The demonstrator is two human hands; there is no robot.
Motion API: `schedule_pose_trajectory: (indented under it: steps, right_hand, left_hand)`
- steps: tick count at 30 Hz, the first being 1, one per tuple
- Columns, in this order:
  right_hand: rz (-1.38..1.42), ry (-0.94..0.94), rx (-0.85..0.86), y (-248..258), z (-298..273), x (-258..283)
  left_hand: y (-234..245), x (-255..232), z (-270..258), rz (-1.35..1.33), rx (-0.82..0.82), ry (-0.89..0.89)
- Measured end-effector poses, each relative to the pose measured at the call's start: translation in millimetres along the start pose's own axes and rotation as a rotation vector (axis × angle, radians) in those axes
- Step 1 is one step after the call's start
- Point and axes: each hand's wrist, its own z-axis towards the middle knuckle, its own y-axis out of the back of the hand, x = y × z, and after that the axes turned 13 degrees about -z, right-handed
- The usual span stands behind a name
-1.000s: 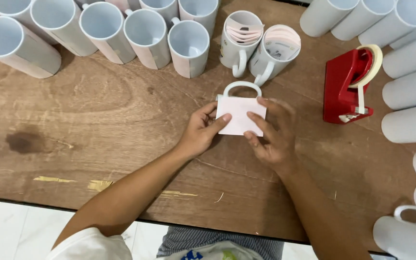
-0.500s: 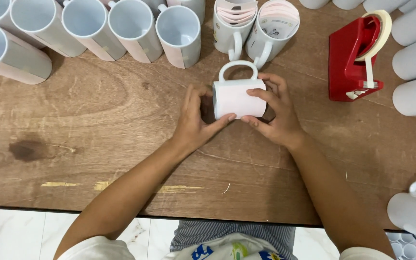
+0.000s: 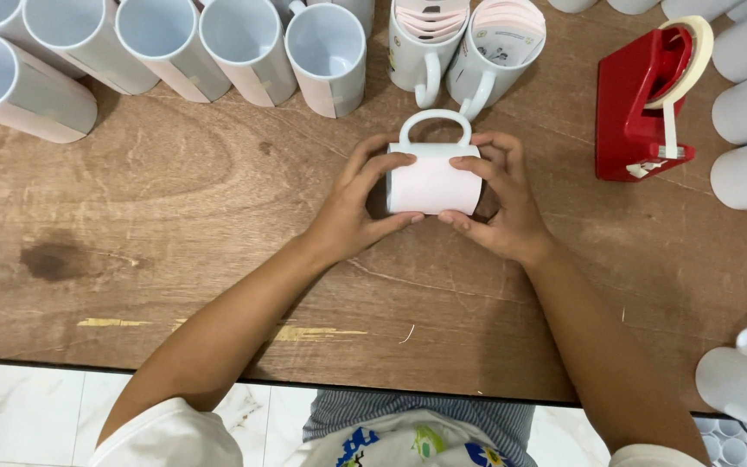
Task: The person applies a white paper label to the side of a white mug using a red tape dispenser. They smooth the label onto the mug's surface and then place the mug among other mugs on the table.
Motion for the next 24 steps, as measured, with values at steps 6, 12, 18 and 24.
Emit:
schedule_pose_trajectory:
  steps: [6,12,18,24]
  right_hand:
    - [0.007,0.005,-0.002,-0.7,0.3,-1.8]
    - [0.027,0.004,0.001,-0.1,1.2,-2.4]
    - [0.046,-0.001,0.005,-1.2,-1.2,-6.9]
    - [0.037,0.001,0.016,-0.1,-1.5,-6.8]
  left_hand:
    - [2.4,0.7,0.7,-0.022,0.011,-0.001]
    - [2.0,1.3,-0.3,-0.028,0.008,-0.015]
    - [2.1,-0.8,0.7,-0.042,0.003,-0.023]
    - [2.3,4.3,0.3,-0.048,-0.004,-0.029]
